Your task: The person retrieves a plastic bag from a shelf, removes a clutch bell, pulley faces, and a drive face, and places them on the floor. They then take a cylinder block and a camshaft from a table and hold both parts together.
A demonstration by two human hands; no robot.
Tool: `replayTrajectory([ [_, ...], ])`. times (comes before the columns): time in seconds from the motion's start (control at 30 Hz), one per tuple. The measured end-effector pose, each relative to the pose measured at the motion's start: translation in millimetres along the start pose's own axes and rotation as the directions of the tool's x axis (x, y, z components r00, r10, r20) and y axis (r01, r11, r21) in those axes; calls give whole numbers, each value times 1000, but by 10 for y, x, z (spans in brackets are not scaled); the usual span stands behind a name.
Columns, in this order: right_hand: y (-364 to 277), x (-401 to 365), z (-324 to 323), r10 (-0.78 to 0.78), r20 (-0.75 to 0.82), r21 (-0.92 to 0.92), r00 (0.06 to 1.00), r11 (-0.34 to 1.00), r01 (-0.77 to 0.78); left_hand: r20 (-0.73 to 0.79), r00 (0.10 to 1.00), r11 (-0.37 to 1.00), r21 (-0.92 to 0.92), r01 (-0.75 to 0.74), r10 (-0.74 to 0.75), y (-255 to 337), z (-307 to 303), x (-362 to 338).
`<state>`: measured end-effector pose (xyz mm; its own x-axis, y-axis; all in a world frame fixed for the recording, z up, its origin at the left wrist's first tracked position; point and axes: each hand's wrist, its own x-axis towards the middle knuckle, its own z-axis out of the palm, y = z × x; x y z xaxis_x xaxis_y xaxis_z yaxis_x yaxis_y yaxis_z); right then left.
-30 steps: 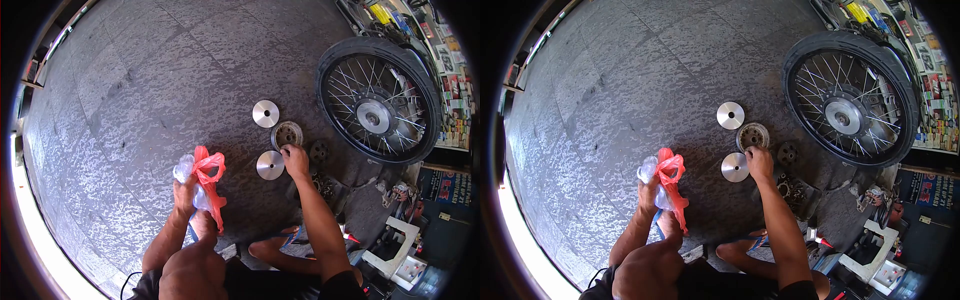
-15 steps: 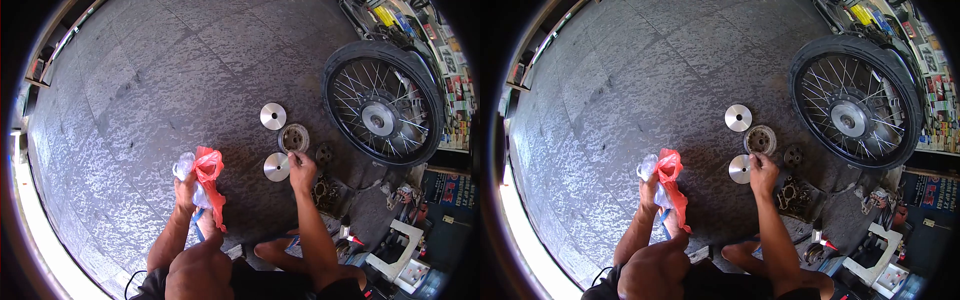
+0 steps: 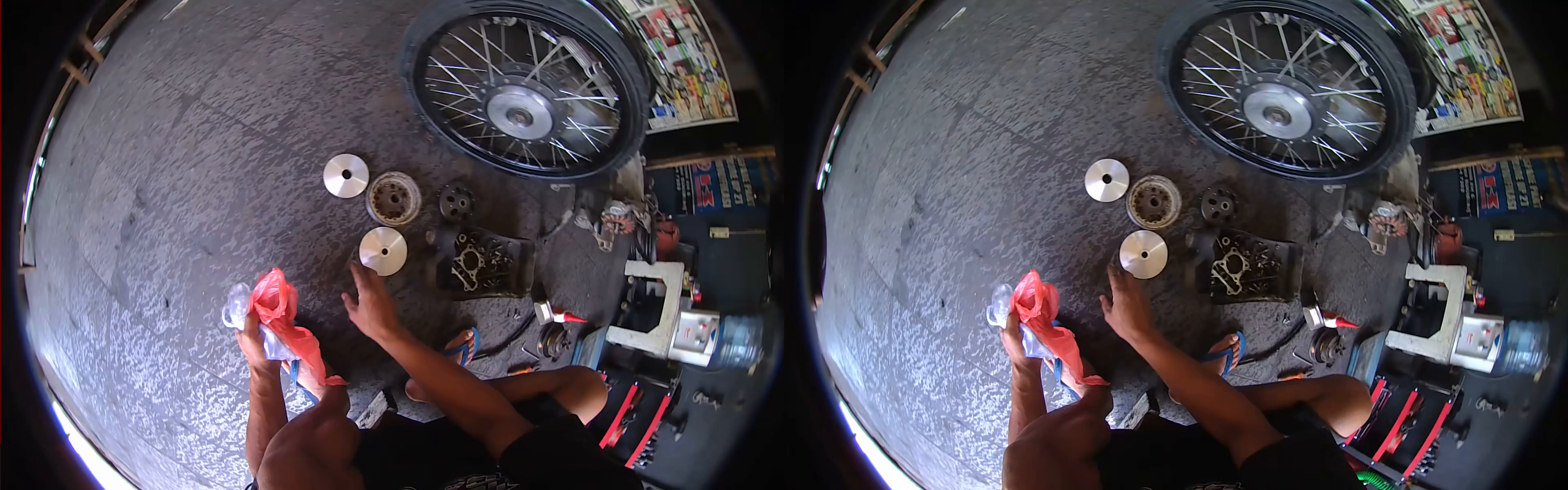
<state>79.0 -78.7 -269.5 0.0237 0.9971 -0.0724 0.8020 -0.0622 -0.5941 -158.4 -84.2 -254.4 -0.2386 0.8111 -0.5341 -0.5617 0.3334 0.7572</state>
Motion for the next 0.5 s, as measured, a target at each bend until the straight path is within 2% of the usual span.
replayTrajectory([
  [0.1,-93,-173,-45,-15,-44,55,999,998,18,35,999,999,-1,33,-33,-143,-129,40],
  [0.17,-246,-303,-50,130,255,397,958,890,-226,47,994,979,-179,101,-94,-185,-169,67],
  [0.2,-359,-378,-59,133,380,531,915,779,-334,56,991,944,-300,135,-124,-304,-311,149],
  [0.23,-480,-437,-57,100,501,629,860,640,-441,34,992,903,-412,124,-121,-252,-141,84],
  [0.3,-663,-625,191,92,485,736,869,493,-463,134,988,874,-467,133,-79,-124,53,-79],
  [0.33,-684,-694,421,78,257,736,963,630,-248,112,990,897,-423,125,-85,-214,53,-101],
  [0.37,-795,-608,368,43,270,749,962,619,-238,83,993,917,-382,114,-89,-339,26,-94],
  [0.4,-934,-451,188,23,142,785,990,606,-127,184,960,829,486,-275,210,-360,6,-158],
  [0.43,-1012,-385,76,4,20,810,1000,585,-19,429,862,-17,897,-441,270,-392,-30,-238],
  [0.5,-950,-447,123,248,303,803,920,454,-387,364,931,70,928,-365,19,-960,-388,-177],
])
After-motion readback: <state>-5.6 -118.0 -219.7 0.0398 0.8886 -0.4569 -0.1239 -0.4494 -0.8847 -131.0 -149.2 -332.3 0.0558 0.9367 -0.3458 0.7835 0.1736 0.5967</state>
